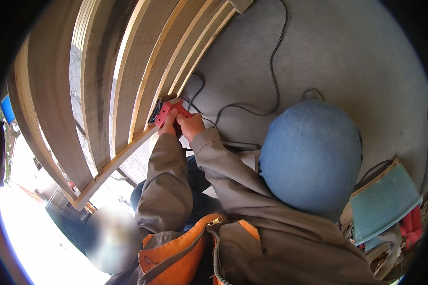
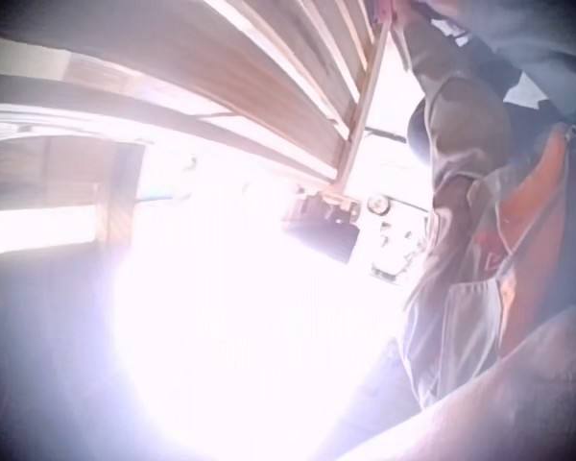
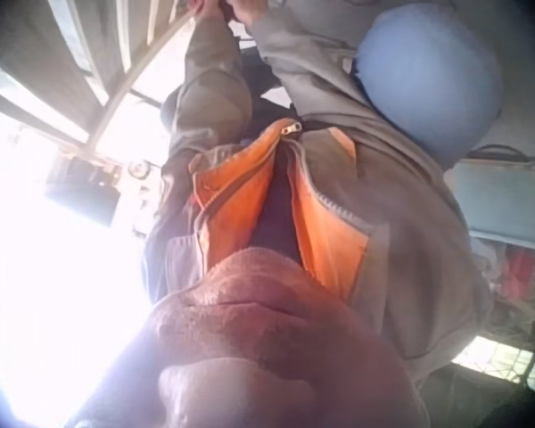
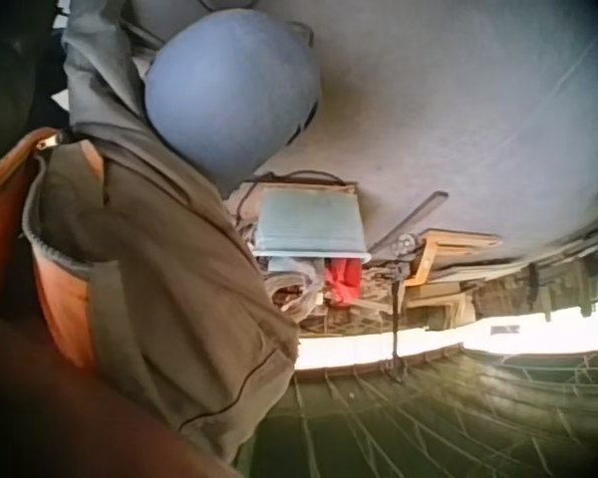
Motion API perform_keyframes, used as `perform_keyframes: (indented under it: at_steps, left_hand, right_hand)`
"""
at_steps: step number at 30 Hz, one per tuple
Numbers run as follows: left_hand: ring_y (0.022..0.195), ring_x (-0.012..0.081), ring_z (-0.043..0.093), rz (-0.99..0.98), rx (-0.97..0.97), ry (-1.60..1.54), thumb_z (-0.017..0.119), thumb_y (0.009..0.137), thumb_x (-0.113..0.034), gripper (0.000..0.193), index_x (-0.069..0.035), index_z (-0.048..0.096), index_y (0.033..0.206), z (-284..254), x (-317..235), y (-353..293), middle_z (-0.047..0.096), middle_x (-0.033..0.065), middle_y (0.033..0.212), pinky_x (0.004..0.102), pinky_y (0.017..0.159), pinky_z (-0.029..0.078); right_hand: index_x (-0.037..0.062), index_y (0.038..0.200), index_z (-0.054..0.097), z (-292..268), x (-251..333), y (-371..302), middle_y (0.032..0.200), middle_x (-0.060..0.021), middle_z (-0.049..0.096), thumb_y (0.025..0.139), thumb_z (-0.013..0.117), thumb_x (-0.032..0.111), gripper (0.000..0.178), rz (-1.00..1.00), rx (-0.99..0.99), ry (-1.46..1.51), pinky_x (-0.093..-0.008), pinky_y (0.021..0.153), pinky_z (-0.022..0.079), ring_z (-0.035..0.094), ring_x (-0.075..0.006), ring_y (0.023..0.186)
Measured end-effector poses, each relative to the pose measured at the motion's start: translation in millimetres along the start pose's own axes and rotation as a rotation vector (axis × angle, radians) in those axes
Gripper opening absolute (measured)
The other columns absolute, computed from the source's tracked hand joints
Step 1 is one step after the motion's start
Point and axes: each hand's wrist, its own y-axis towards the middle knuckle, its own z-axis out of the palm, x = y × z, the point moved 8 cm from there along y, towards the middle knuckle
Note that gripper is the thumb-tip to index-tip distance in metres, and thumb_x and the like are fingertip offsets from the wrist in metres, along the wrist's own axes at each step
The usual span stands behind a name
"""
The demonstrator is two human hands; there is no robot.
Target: The person uses a red electric sander to smooth the edges of a curved wooden structure. The sander is moved along the slats and frame while the person kneels on the floor.
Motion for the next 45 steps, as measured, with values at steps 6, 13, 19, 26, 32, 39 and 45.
perform_keyframes:
  at_steps: [6, 13, 19, 26, 32, 39, 45]
  left_hand:
    - [0.084, 0.0208, 0.071, 0.022, 0.009, -0.021, 0.094, 0.07, -0.021, 0.052, 0.002, 0.072, 0.111, -12, 2, 1, 0.074, 0.0124, 0.101, 0.0362, 0.078, 0.06]
    - [0.085, 0.0209, 0.071, 0.047, 0.101, -0.036, 0.094, 0.072, -0.025, 0.053, 0.001, 0.072, 0.113, 40, -13, 0, 0.074, 0.0115, 0.102, 0.0359, 0.078, 0.059]
    - [0.091, 0.0214, 0.071, 0.043, 0.078, 0.084, 0.095, 0.068, -0.034, 0.061, 0.004, 0.074, 0.112, 106, -39, -22, 0.074, 0.0135, 0.107, 0.0343, 0.083, 0.057]
    - [0.089, 0.022, 0.071, 0.051, 0.149, 0.087, 0.094, 0.071, -0.028, 0.055, 0.0, 0.073, 0.113, 176, -53, -30, 0.073, 0.0117, 0.104, 0.0371, 0.08, 0.058]
    - [0.091, 0.0205, 0.072, 0.064, 0.182, 0.207, 0.095, 0.067, -0.034, 0.061, 0.003, 0.074, 0.11, 190, -68, -51, 0.074, 0.0136, 0.106, 0.0352, 0.081, 0.058]
    - [0.088, 0.0235, 0.074, 0.095, 0.265, 0.374, 0.095, 0.066, -0.039, 0.067, 0.007, 0.073, 0.11, 171, -63, -48, 0.075, 0.0168, 0.104, 0.0369, 0.078, 0.06]
    - [0.089, 0.0251, 0.075, 0.155, 0.206, 0.62, 0.093, 0.066, -0.044, 0.071, 0.007, 0.072, 0.111, 144, -55, -32, 0.076, 0.0188, 0.103, 0.0382, 0.079, 0.06]
  right_hand:
    - [-0.0066, 0.132, 0.046, 7, 0, -6, 0.115, -0.0185, 0.063, 0.092, 0.075, 0.022, 0.058, -0.02, 0.021, -0.03, -0.0401, 0.076, 0.056, 0.066, -0.0257, 0.096]
    - [-0.0078, 0.131, 0.05, -12, 54, -9, 0.117, -0.02, 0.065, 0.093, 0.075, 0.024, 0.056, -0.122, -0.072, -0.011, -0.0414, 0.082, 0.056, 0.067, -0.0263, 0.101]
    - [-0.0077, 0.126, 0.055, -41, 119, -7, 0.114, -0.017, 0.066, 0.093, 0.074, 0.026, 0.051, -0.218, -0.153, -0.028, -0.0407, 0.083, 0.056, 0.066, -0.0253, 0.099]
    - [-0.009, 0.128, 0.053, -64, 169, 4, 0.119, -0.0207, 0.066, 0.092, 0.074, 0.027, 0.055, -0.276, -0.133, 0.135, -0.0405, 0.076, 0.057, 0.068, -0.0282, 0.098]
    - [-0.0041, 0.13, 0.05, -67, 168, 12, 0.118, -0.0178, 0.064, 0.097, 0.071, 0.028, 0.051, -0.298, -0.091, 0.306, -0.0402, 0.07, 0.058, 0.068, -0.0267, 0.094]
    - [0.0006, 0.141, 0.039, -63, 127, 12, 0.13, -0.0186, 0.058, 0.1, 0.066, 0.03, 0.057, -0.263, -0.019, 0.426, -0.0449, 0.084, 0.061, 0.066, -0.0294, 0.109]
    - [0.0009, 0.142, 0.038, -55, 98, 12, 0.132, -0.0191, 0.057, 0.101, 0.065, 0.032, 0.058, -0.248, -0.059, 0.419, -0.0455, 0.086, 0.061, 0.065, -0.0306, 0.11]
